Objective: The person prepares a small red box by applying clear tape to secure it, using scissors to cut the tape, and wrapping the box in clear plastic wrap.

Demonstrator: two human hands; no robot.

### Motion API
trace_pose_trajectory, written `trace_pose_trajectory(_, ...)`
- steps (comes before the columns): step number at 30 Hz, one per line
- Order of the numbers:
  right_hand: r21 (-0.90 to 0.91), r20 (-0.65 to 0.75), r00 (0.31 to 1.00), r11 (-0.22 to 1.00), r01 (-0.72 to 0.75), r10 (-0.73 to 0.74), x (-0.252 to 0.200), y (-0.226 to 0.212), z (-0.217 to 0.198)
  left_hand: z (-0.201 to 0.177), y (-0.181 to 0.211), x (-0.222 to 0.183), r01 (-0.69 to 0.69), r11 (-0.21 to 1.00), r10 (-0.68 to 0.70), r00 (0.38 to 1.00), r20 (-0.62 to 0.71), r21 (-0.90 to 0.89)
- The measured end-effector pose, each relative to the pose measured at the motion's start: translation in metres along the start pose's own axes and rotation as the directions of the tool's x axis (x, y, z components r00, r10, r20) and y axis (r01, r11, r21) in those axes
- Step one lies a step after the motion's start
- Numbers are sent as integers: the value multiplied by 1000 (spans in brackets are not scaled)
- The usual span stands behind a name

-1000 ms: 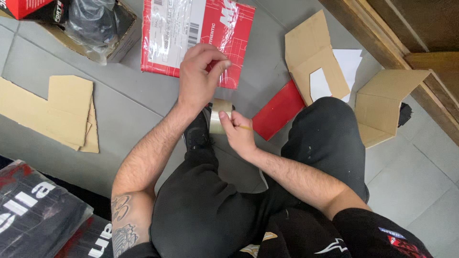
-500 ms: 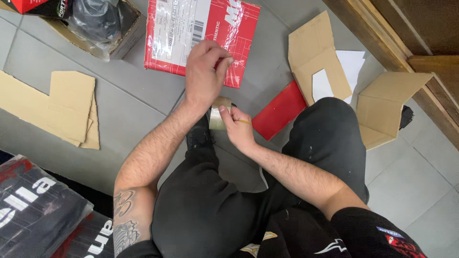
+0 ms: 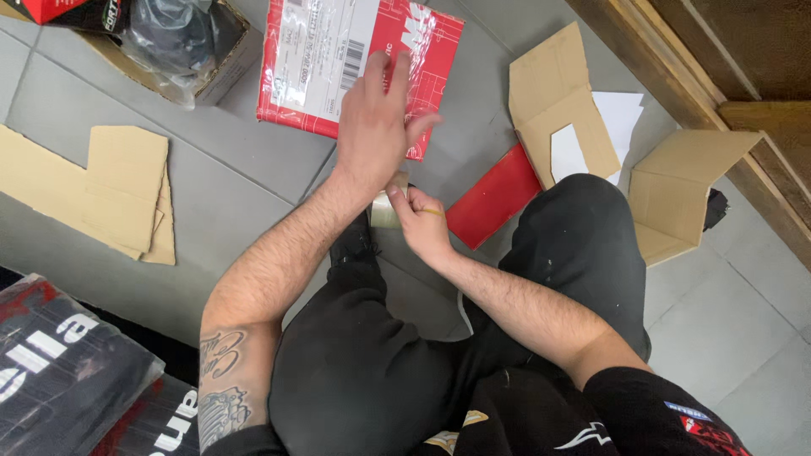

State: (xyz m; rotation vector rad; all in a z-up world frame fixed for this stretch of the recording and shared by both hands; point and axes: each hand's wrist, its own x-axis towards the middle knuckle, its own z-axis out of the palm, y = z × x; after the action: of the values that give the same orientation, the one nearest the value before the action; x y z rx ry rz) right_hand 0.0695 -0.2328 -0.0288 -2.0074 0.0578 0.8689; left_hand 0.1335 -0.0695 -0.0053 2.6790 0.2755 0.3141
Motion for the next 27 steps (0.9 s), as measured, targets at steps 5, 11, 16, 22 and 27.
trace_pose_trajectory(5,-5,3,1000,1000,-23,23,2,-5,-2,8,-5,12,69,996,-72,996,-60,-53)
trace_pose_trajectory(11,16,4,999,999,-49,49,4,-8,-4,-4,-8,16,92,994,-90,995,33,-58)
trace_pose_trajectory(16,5,-3,999,999,-46,46,6,-4,-1,-10,-16,21,152,974,-128,981,145,-168)
trace_pose_trajectory(22,-18,-5,1000,1000,-20,20,13,2,-6,-28,-44,-9,65,862,-119,990,-76,-504)
trace_pose_trajectory(27,29,-8,1000,1000,0,1,31,17,-9,-25,-116,-58,-29,905,-228,807,-544,-424)
